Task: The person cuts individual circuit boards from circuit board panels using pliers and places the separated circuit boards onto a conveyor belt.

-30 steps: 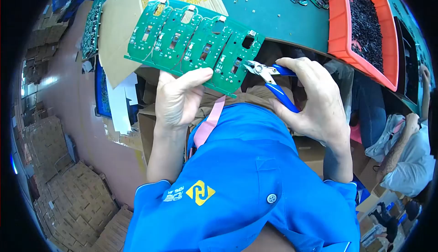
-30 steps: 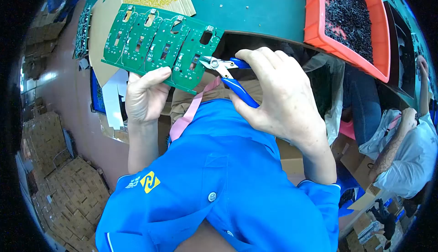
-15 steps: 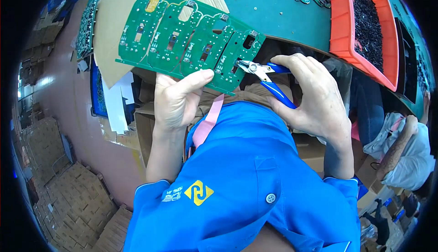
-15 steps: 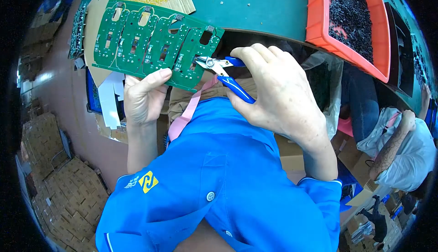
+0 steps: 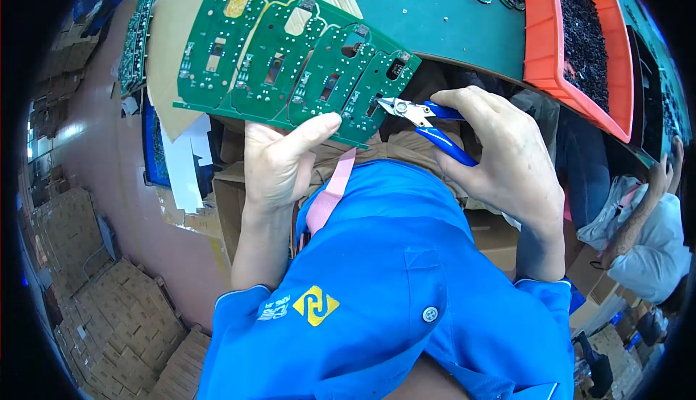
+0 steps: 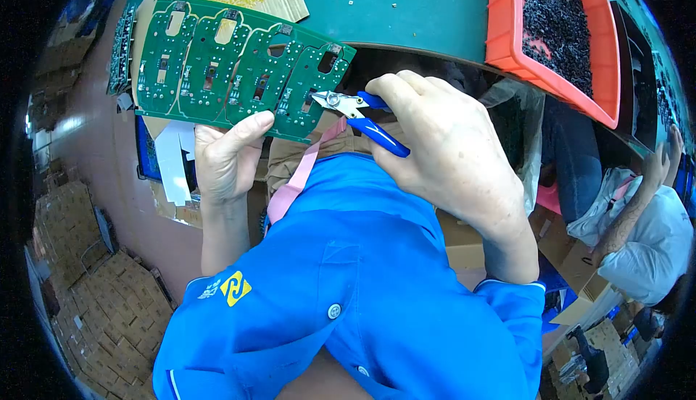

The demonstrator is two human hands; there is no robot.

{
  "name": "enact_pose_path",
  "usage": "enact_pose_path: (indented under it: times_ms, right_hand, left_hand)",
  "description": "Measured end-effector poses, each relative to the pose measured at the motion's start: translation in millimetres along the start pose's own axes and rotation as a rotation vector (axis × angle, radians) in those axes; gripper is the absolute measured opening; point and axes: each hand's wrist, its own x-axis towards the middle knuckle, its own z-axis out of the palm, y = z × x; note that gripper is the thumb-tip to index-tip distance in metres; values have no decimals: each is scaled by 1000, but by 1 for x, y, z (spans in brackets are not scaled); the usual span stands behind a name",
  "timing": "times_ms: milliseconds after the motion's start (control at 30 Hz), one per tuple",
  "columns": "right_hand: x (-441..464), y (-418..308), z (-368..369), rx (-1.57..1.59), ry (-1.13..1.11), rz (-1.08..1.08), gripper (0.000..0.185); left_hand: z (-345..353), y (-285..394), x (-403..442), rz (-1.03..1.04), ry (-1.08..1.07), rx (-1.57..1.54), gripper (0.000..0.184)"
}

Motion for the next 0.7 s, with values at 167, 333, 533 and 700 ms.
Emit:
enact_pose_path:
  times_ms: [167,333,533,700]
  right_hand:
    - [2,0,2,-24,7,-23,51]
    - [4,0,4,-17,22,-41,52]
    - [8,-2,4,36,1,-36,51]
    - [15,-8,6,167,-49,-52,48]
  left_hand:
    - [-6,0,1,-2,6,72,63]
    - [-5,2,2,11,3,18,63]
    - [-2,4,2,-15,64,-44,64]
    - [-23,3,-1,-23,90,-30,69]
